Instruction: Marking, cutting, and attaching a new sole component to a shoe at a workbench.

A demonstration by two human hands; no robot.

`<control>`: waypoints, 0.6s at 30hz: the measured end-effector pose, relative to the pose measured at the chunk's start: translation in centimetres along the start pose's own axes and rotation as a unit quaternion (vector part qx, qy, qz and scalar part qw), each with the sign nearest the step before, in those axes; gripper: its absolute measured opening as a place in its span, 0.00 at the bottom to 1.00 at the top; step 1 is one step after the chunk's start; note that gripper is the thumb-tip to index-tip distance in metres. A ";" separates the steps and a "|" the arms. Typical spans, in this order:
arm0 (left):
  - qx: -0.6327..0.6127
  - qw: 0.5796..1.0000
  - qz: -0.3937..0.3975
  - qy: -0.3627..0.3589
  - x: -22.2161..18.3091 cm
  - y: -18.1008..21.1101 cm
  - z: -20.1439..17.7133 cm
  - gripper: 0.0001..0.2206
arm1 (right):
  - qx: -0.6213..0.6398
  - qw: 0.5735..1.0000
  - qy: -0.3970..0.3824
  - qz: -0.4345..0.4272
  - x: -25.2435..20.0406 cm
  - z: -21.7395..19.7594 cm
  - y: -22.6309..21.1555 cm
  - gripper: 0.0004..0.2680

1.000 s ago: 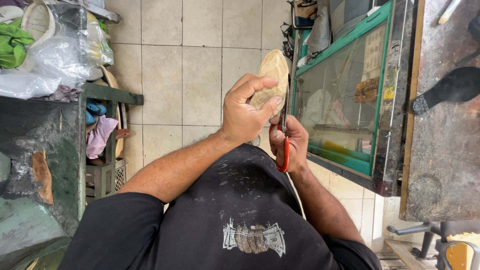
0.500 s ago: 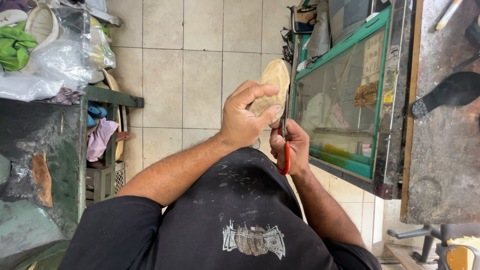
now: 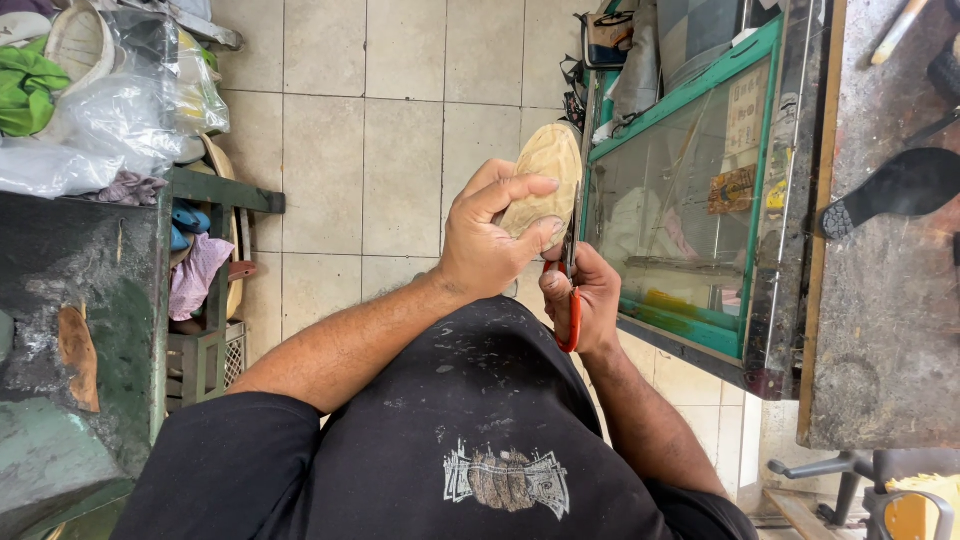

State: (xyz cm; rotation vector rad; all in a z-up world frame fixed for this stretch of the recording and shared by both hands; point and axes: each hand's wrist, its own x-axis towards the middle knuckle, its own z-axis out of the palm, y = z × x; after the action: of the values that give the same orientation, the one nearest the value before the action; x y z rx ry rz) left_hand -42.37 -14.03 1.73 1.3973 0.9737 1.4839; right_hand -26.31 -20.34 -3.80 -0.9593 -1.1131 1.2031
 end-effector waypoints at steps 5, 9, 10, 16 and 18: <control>0.003 1.000 0.000 -0.003 -0.1 0.0 -0.2 0.16 | 0.008 1.000 0.005 0.003 -0.2 0.2 0.1 0.12; 0.007 1.000 -0.002 -0.017 -0.4 0.1 -0.3 0.17 | 0.011 1.000 0.006 0.011 -0.6 -0.7 1.4 0.13; 0.007 1.000 -0.002 -0.017 -0.4 0.1 -0.3 0.17 | 0.012 1.000 0.006 0.011 -0.5 -0.7 1.1 0.13; 0.012 1.000 0.008 -0.027 -0.8 0.1 -0.4 0.17 | -0.008 1.000 -0.005 0.004 -0.5 -0.5 0.4 0.13; 0.015 0.999 0.009 -0.028 -1.0 0.0 -0.5 0.17 | -0.013 1.000 0.000 0.002 -0.8 -0.9 1.0 0.12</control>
State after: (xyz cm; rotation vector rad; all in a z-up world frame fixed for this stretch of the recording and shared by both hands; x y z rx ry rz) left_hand -42.86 -14.95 1.41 1.4647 0.9541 1.4400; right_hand -25.64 -20.96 -5.09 -0.9825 -1.1300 1.1936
